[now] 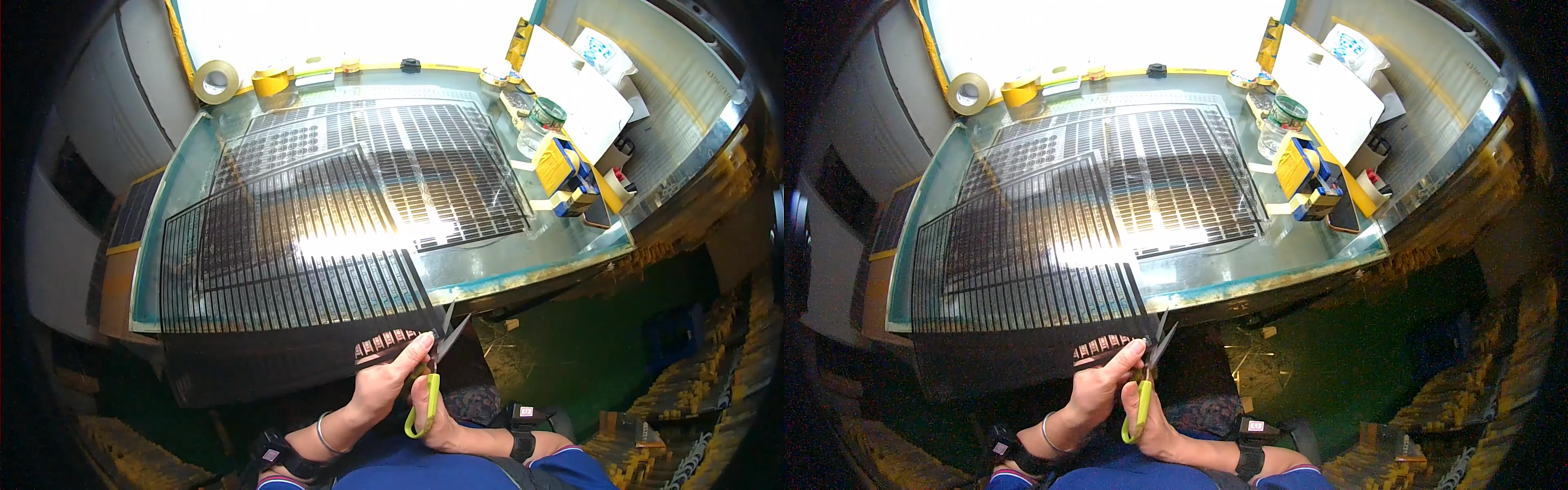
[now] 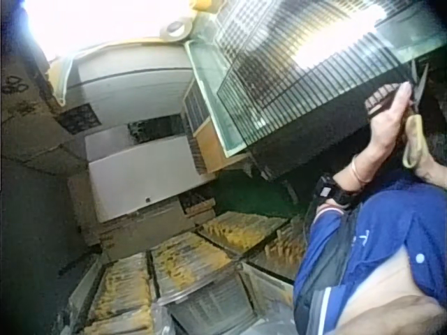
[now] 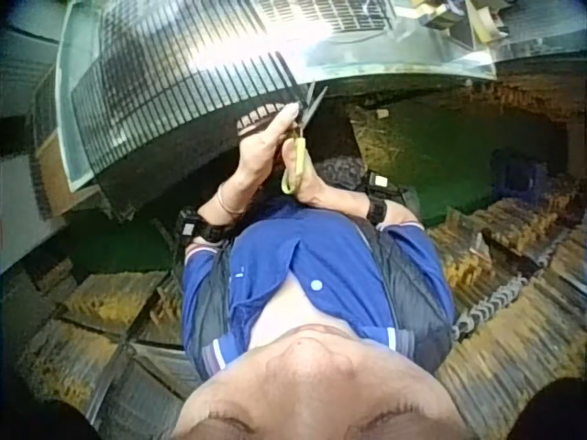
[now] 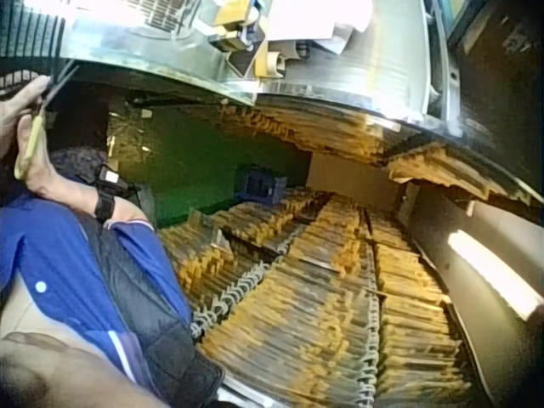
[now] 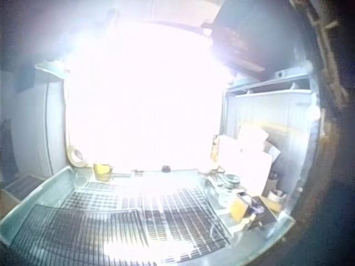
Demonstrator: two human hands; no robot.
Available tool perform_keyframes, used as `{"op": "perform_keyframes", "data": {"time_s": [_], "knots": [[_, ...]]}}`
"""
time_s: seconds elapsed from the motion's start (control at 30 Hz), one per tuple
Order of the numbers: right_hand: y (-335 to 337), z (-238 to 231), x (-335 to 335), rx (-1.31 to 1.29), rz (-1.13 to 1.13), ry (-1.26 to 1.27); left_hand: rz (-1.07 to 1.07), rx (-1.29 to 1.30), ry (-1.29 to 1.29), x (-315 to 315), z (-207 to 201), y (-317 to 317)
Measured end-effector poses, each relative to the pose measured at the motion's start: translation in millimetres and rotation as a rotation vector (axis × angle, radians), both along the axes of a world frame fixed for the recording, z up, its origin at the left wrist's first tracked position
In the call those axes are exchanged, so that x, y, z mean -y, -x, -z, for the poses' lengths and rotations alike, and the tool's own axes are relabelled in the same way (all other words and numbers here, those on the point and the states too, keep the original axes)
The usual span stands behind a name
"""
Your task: Cutting a mesh-patterned plastic sheet with scissors at a fabrication workbench.
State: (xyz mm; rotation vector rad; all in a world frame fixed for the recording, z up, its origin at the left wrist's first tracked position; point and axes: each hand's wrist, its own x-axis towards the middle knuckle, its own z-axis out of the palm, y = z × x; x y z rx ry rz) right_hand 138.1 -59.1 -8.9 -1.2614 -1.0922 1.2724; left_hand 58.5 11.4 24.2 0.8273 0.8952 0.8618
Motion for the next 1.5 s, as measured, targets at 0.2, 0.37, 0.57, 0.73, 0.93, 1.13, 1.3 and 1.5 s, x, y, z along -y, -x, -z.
{"op": "perform_keyframes", "data": {"time_s": [0.2,0.37,0.57,0.73,0.93,1.13,1.3,1.5], "knots": [[4,12,-2,0.007,0.056,-0.052,0.018,-0.014,-0.002,2,5,0],[7,13,-7,0.105,0.133,-0.227,0.032,0.022,0.076,3,3,2],[3,14,3,-0.026,0.091,-0.068,0.073,-0.031,0.119,0,8,8],[-5,10,9,-0.152,-0.029,0.027,0.116,0.033,0.009,-4,3,20],[-19,9,17,-0.102,-0.095,0.147,0.103,-0.021,0.001,-4,11,31],[-29,2,20,0.04,-0.128,0.247,0.109,0.034,0.0,-3,10,35],[-36,-20,17,0.171,-0.162,0.292,0.122,0.036,0.032,-3,12,38],[-38,-17,17,0.121,-0.172,0.393,0.081,0.105,0.116,3,20,36]]}}
